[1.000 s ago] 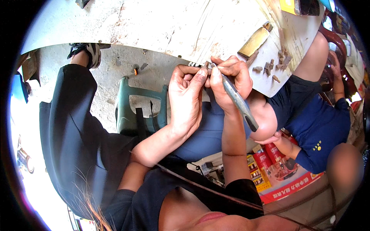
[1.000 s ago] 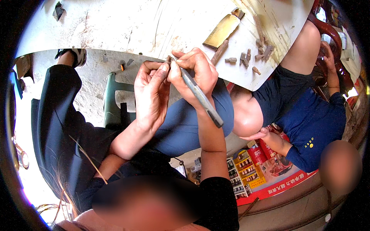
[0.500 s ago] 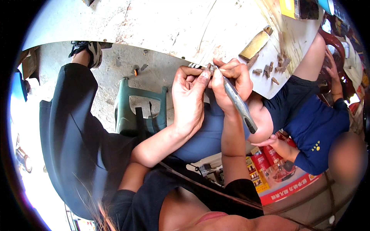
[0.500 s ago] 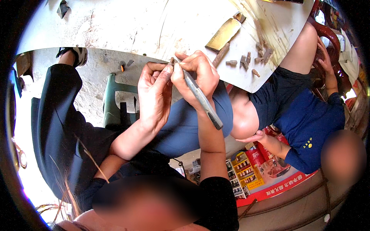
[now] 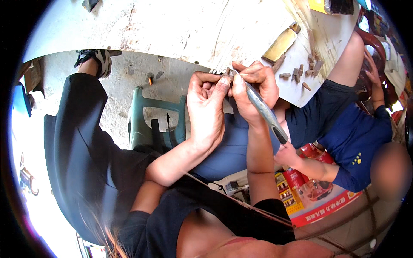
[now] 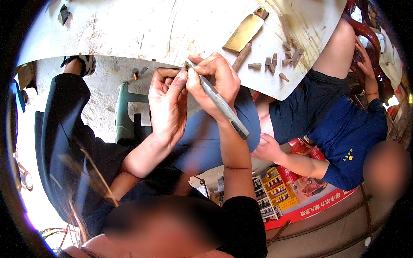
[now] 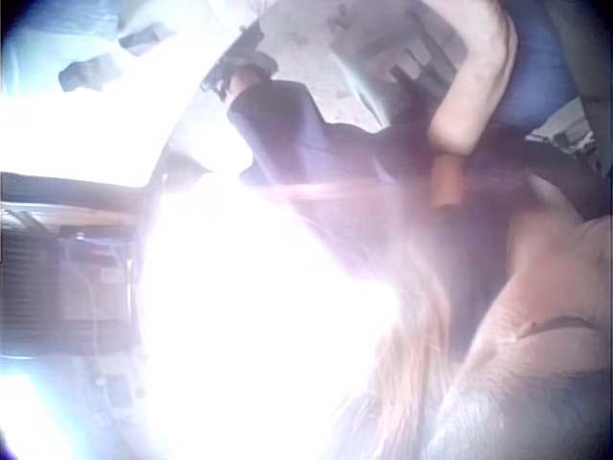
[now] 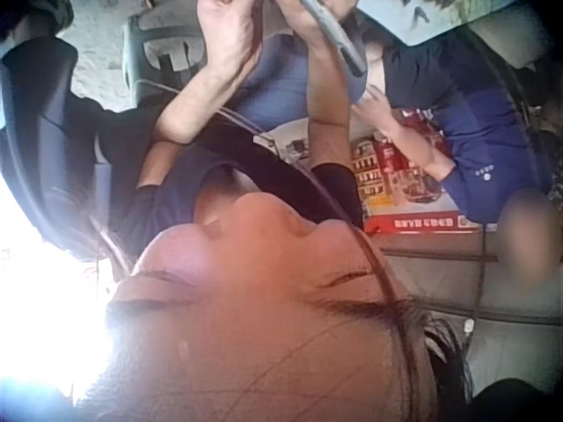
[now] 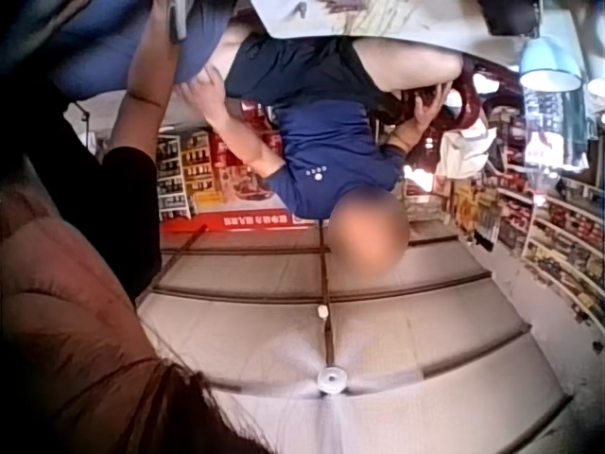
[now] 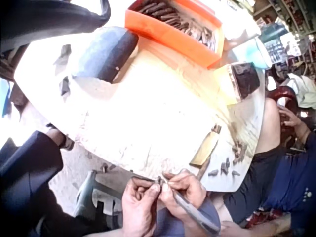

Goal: The person uses a knife to carve a small piece of wood, removing thin shavings while holding the wood by hand.

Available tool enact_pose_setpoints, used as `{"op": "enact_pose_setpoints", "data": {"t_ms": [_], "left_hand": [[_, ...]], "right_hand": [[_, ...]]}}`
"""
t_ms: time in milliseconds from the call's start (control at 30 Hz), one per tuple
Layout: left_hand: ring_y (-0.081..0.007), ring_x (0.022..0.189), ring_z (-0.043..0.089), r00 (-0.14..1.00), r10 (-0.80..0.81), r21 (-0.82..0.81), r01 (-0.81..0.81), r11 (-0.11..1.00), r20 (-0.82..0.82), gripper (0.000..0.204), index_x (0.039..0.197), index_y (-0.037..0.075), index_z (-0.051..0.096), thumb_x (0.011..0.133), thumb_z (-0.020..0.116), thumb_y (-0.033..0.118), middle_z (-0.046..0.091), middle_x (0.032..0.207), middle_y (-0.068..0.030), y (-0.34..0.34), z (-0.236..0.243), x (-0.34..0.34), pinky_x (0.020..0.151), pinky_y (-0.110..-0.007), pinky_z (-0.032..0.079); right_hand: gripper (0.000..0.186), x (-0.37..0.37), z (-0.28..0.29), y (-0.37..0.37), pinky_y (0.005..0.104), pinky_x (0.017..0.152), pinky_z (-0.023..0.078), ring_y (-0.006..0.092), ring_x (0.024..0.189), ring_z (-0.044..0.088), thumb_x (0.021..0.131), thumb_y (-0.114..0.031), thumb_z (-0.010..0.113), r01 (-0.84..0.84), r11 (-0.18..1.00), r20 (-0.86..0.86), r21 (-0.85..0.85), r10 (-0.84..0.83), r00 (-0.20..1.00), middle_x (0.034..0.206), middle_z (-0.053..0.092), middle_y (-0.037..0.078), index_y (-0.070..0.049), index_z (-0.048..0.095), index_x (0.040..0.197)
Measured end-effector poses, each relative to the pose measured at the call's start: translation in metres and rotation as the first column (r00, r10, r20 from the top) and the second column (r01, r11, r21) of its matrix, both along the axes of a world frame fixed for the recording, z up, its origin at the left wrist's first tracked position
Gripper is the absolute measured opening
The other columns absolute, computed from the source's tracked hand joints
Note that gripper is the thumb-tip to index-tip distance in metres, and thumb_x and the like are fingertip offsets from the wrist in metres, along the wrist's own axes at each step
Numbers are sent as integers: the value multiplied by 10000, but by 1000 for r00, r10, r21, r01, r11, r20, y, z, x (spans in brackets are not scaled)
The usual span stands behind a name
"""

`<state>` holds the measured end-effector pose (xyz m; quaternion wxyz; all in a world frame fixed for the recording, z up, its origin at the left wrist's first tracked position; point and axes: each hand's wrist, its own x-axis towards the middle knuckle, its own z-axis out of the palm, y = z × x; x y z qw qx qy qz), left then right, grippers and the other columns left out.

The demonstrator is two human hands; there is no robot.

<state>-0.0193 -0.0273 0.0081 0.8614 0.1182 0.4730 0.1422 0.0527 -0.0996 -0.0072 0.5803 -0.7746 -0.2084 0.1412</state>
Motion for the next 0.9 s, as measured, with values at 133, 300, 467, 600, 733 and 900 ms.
{"op": "enact_pose_setpoints", "data": {"t_ms": [133, 300, 467, 600, 733, 900], "left_hand": [[-85, 785, 557, 1000, 4, 9, -4, 1000, 4, 117, 943, 8, 475, 897, 579, -19, 592, 858, -81, -1, -1, -1, 717, -215, 468], [-84, 768, 558, 1000, 5, 22, -4, 1000, -16, 124, 947, 9, 478, 893, 585, -21, 593, 859, -80, -2, -2, -1, 708, -212, 468], [-86, 752, 558, 1000, -13, 4, 13, 1000, -17, 128, 945, 9, 478, 890, 591, -18, 591, 849, -73, 1, -1, -1, 690, -212, 466], [-87, 749, 556, 1000, -3, 19, 3, 1000, -6, 130, 941, 10, 478, 888, 594, -18, 590, 851, -70, -1, -2, -1, 684, -211, 464], [-81, 763, 551, 1000, 1, 43, -1, 999, -13, 138, 936, 13, 479, 883, 601, -19, 587, 854, -68, -4, -4, 0, 692, -209, 461], [-84, 802, 555, 1000, -19, 83, 20, 996, -13, 118, 939, 12, 483, 891, 586, -19, 587, 875, -73, -7, -7, -2, 735, -219, 464]], "right_hand": [[222, 0, 0, -1, 372, 728, 574, 197, 648, 603, 741, -29, 683, -15, 999, 46, -51, 17, 999, 676, 542, 109, 3, 464, 728], [212, 2, 3, 1, 375, 724, 577, 201, 631, 600, 713, 9, 669, -44, 996, 61, -81, 49, 997, 658, 532, 109, 5, 458, 711], [205, 5, 6, 1, 383, 727, 581, 181, 601, 567, 705, 21, 656, -79, 994, 23, -75, 81, 996, 649, 525, 104, 5, 451, 696], [199, 2, 5, 1, 382, 732, 581, 172, 598, 553, 705, 18, 654, -32, 998, 37, -51, 34, 999, 652, 525, 100, 7, 456, 708], [200, 2, 1, -1, 373, 710, 578, 180, 609, 568, 714, 9, 663, -24, 999, 59, -43, 27, 998, 656, 524, 102, 7, 464, 723], [205, -1, -1, 1, 370, 686, 575, 204, 601, 574, 716, 15, 673, -5, 998, 103, -60, 11, 995, 644, 519, 112, 10, 468, 722]]}}
